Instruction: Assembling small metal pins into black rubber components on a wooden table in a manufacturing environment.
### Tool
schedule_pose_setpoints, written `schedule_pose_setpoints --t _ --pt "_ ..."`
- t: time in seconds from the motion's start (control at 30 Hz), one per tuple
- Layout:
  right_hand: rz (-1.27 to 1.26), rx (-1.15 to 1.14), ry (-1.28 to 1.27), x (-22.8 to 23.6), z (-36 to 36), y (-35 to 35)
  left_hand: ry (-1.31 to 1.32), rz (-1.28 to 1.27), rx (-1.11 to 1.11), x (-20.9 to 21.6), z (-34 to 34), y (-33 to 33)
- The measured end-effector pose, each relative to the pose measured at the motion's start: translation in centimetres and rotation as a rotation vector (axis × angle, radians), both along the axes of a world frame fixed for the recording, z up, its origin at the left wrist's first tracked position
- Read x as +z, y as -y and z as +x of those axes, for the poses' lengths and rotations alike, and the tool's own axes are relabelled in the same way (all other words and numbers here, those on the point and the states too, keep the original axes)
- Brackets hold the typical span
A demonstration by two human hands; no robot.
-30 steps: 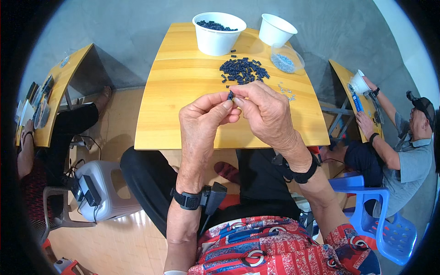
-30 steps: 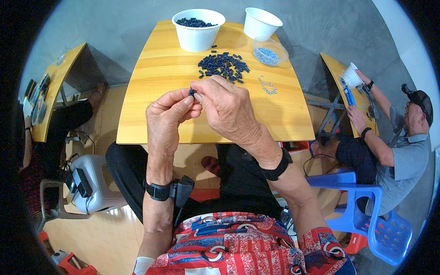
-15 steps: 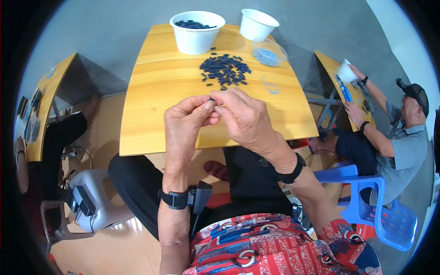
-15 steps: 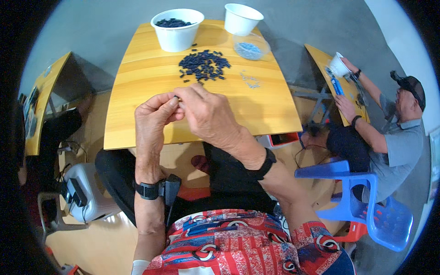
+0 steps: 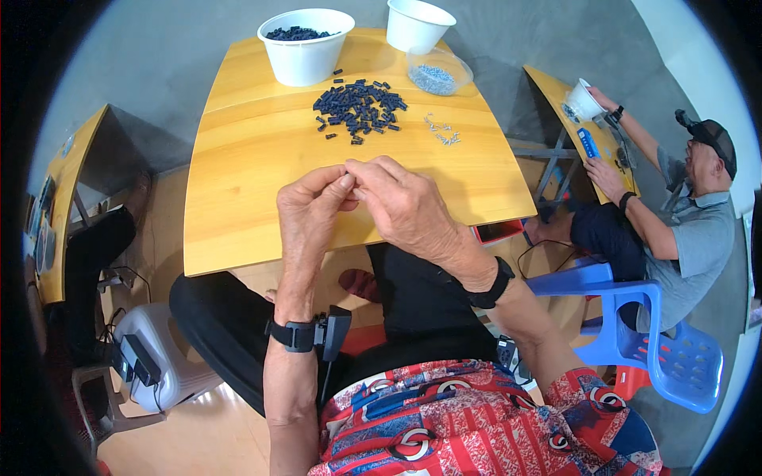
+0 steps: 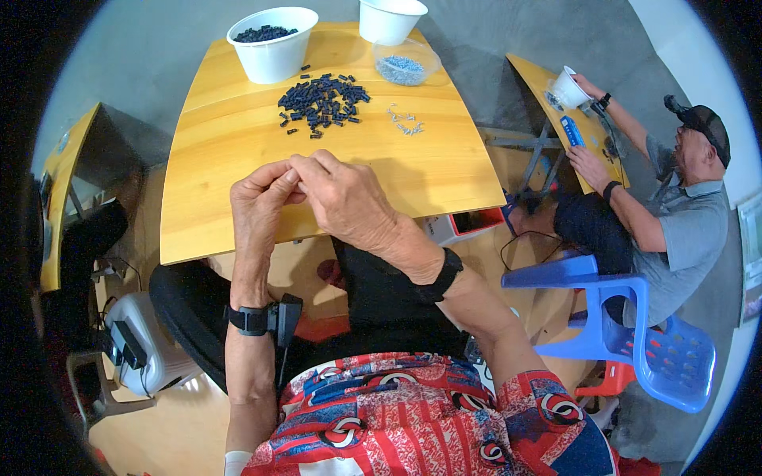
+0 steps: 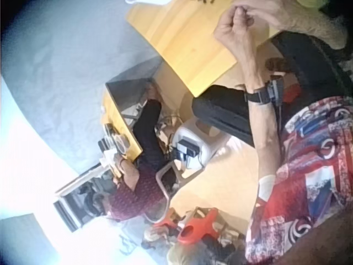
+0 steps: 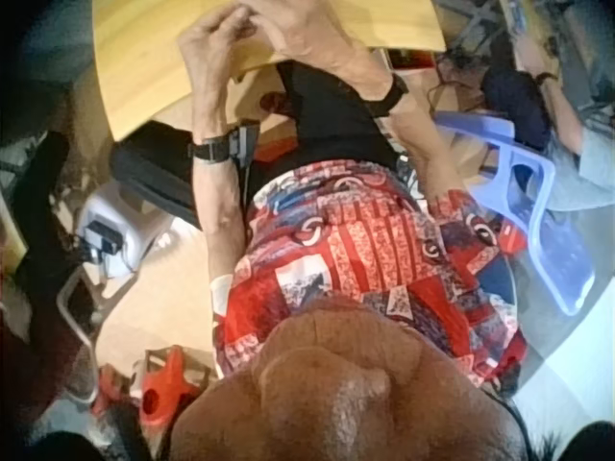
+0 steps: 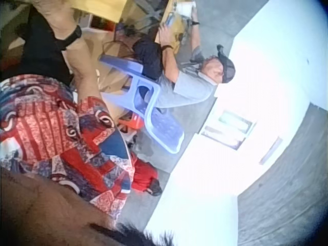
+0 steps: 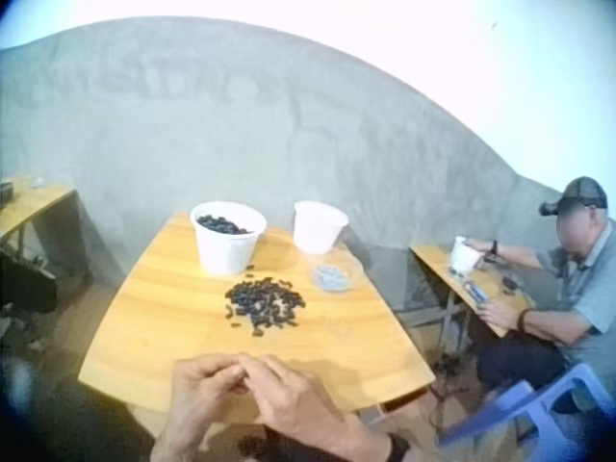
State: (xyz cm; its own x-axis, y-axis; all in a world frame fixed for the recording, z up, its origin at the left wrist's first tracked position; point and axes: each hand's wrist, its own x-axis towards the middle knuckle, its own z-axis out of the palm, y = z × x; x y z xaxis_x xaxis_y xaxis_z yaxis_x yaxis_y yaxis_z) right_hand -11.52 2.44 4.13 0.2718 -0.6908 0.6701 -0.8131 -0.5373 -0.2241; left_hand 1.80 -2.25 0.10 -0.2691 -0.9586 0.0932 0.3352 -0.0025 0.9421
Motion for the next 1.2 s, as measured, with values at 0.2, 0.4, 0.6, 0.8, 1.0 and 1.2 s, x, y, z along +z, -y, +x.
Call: schedule_pose_setpoints --t 0.2,0.4,0.6,0.8,1.0,1.2 --pt "0.072 0.004 0.010 -0.5 -1.1 -0.6 0.077 -0.046 -0.013 -0.8 -0.8 -0.2" --pt "0.116 0.021 0.166 -0.1 -1.1 -1.0 0.029 -0.019 -0.065 0.0 -0.8 -0.5" --pt "0.261 -0.009 0.303 0.4 -1.2 -1.5 0.030 -0.025 -0.079 -0.1 -0.7 -0.6" --pt "0.304 -0.024 0.410 0.3 -1.7 -1.4 0.090 -0.062 -0.034 -0.4 -1.2 -0.7" --pt "0.487 -0.082 0.496 1.4 -1.9 -1.6 0.088 -0.037 -0.098 -0.2 -1.2 -0.8" --pt "0.334 -0.047 0.458 0.8 -2.2 -1.4 0.064 -0.004 -0.122 0.3 -1.1 -1.1"
